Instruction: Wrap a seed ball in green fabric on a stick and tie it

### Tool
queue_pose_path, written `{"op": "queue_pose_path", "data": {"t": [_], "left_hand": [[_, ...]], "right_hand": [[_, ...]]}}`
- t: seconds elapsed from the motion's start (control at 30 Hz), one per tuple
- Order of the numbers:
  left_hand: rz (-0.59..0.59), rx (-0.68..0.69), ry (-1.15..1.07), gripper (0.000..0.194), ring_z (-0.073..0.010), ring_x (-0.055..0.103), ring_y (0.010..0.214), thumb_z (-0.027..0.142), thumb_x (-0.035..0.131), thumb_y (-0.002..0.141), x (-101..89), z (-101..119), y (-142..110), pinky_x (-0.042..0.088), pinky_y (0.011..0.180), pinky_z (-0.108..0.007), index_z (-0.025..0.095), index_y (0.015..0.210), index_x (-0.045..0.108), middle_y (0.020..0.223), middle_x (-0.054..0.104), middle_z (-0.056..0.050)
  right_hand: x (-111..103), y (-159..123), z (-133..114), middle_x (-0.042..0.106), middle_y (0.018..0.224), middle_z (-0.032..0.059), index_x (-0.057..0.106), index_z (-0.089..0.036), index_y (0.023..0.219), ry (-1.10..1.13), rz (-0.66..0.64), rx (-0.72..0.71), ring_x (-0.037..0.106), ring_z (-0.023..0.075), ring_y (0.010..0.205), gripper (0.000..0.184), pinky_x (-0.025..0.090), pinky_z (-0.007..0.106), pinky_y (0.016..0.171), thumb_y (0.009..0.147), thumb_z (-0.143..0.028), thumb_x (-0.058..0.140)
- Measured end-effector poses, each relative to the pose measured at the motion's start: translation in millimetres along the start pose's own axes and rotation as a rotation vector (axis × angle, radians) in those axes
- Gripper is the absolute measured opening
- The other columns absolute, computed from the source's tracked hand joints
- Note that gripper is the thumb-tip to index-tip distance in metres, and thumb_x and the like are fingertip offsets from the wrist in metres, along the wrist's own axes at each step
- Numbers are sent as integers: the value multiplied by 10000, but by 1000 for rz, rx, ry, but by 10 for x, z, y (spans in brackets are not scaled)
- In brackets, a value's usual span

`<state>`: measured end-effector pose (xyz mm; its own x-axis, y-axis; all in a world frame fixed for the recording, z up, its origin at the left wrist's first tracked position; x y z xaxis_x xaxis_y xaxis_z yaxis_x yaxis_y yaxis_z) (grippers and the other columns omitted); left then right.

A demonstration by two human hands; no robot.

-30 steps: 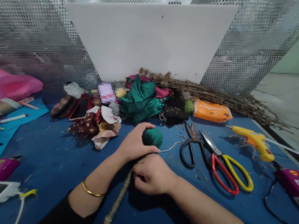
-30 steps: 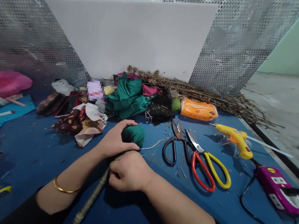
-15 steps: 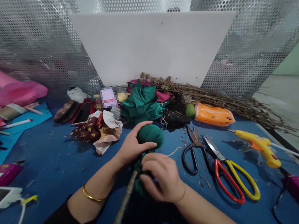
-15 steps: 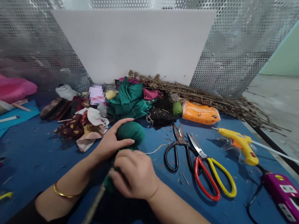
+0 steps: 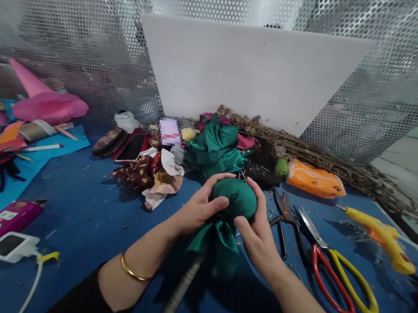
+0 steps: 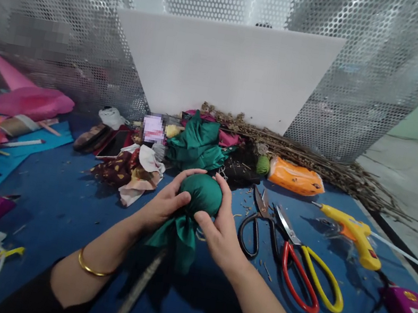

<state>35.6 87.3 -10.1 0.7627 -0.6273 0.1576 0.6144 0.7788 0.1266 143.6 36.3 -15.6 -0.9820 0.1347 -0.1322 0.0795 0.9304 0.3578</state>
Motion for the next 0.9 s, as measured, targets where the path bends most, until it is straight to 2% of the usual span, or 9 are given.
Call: {"op": "queue_pose_path", "data": {"t": [0.1,0.23,0.3,0.37,0.43,0.57,0.73,0.8,0.9], "left_hand": [[80,30,24,583,-230,560,1028,440,650,774,47,0,-14,445,921,-347,203,1266,446,1139,582,-70],[134,46,49,589,-249,537,1071,448,654,770,42,-27,-15,424,940,-354,191,1262,456,1200,554,-86],[82,27,40,604,-267,511,1133,471,629,786,32,-39,-6,403,968,-361,201,1293,442,1255,529,-96],[-23,-6,-29,640,-281,505,1159,494,603,799,45,-42,0,400,975,-376,219,1341,405,1279,524,-103],[-84,-23,-72,651,-278,517,1151,461,619,798,39,-17,-2,406,971,-374,230,1362,392,1280,534,-99],[-1,23,30,566,-247,526,1134,322,672,780,-18,63,4,406,966,-328,207,1300,479,1263,553,-80],[124,69,103,511,-240,559,1072,306,699,745,-22,69,21,426,935,-311,177,1220,561,1185,607,-73],[135,55,98,527,-243,563,1072,307,717,726,-41,42,26,427,935,-312,181,1217,570,1176,616,-70],[76,-22,0,642,-265,560,1099,337,757,682,-64,-29,26,433,939,-332,197,1267,534,1208,606,-82]], "right_hand": [[-37,-12,-16,438,1360,76,327,-247,1352,0,56,5,456,235,1212,566,378,397,1024,839,-333,549],[-65,-9,-29,497,1280,58,410,-247,1285,20,119,4,487,229,1156,496,395,376,995,821,-306,575],[-68,2,-18,504,1271,48,423,-252,1277,41,122,15,489,223,1152,487,393,366,996,819,-307,582],[-64,20,-1,491,1292,47,421,-255,1289,78,101,22,483,223,1166,499,390,363,1002,822,-322,584],[-53,37,24,474,1316,47,407,-262,1308,127,60,35,481,223,1177,519,393,362,1007,828,-346,583],[-27,46,61,450,1341,49,360,-278,1336,209,-7,64,482,219,1185,551,400,365,1012,838,-368,578],[-76,29,64,501,1270,58,411,-260,1279,151,80,51,509,225,1139,499,415,379,993,825,-356,595],[-75,24,77,511,1260,54,423,-263,1270,153,92,52,512,225,1134,485,415,377,991,826,-355,595],[-40,20,100,506,1277,52,408,-271,1291,193,59,56,519,223,1133,508,430,369,977,829,-368,595]]}}
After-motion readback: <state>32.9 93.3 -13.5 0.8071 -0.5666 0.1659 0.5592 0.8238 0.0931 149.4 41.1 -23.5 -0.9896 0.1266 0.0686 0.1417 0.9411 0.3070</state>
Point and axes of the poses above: each hand's wrist, its own y-axis towards the middle knuckle, its own x-axis out of the palm, z = x × y, the point moved 8 cm from there along y, towards the middle knuckle
